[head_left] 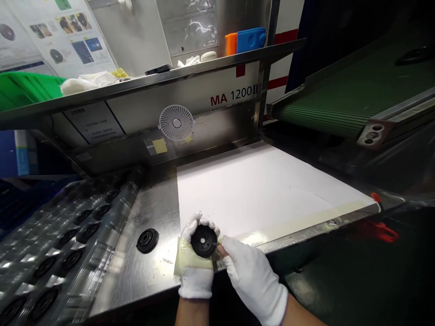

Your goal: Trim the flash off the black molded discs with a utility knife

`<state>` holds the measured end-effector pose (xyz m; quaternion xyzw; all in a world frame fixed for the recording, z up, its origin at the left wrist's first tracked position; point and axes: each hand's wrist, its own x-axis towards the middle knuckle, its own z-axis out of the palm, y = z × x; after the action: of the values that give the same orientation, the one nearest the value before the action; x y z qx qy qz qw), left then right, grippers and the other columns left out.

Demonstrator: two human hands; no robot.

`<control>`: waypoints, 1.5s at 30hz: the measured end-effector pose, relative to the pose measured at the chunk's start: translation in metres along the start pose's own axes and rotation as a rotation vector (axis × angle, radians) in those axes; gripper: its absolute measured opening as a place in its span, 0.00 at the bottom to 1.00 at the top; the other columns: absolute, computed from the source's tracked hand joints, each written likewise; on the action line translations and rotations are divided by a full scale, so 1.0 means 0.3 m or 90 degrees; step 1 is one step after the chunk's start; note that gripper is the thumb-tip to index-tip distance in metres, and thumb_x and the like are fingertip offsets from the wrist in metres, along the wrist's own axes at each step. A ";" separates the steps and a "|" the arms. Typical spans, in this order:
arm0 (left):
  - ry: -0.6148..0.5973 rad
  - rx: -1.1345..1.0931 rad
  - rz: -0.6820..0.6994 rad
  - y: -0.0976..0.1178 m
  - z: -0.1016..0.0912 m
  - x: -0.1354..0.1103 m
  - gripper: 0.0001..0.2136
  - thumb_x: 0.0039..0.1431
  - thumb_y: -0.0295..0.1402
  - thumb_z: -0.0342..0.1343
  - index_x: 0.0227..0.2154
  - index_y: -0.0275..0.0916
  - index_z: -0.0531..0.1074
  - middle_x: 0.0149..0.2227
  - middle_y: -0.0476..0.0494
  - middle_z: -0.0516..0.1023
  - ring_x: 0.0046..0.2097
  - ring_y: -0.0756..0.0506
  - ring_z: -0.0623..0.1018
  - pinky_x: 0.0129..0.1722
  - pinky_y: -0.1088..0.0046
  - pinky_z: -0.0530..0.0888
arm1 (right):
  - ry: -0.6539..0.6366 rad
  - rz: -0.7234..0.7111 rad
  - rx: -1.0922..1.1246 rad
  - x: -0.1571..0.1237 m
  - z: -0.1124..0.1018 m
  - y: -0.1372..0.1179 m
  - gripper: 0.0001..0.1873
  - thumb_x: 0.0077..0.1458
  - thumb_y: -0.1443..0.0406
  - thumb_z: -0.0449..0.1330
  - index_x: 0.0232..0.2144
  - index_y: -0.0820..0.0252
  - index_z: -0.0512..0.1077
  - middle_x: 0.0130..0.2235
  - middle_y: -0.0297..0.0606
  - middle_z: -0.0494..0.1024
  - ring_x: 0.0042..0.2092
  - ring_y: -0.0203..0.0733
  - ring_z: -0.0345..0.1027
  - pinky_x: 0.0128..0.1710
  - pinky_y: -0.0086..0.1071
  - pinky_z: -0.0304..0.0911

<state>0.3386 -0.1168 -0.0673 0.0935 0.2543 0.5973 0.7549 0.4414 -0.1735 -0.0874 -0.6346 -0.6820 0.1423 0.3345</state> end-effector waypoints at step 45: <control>-0.006 0.047 0.022 0.003 -0.016 -0.033 0.17 0.51 0.30 0.51 0.45 0.36 0.68 0.43 0.35 0.72 0.47 0.37 0.71 0.43 0.56 0.70 | 0.007 -0.010 -0.008 -0.028 0.035 -0.016 0.12 0.59 0.65 0.44 0.25 0.56 0.61 0.23 0.31 0.67 0.24 0.38 0.60 0.25 0.32 0.43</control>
<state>0.3339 -0.1266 -0.0683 0.1285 0.2712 0.5997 0.7418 0.4309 -0.1798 -0.0945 -0.6318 -0.6862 0.1322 0.3354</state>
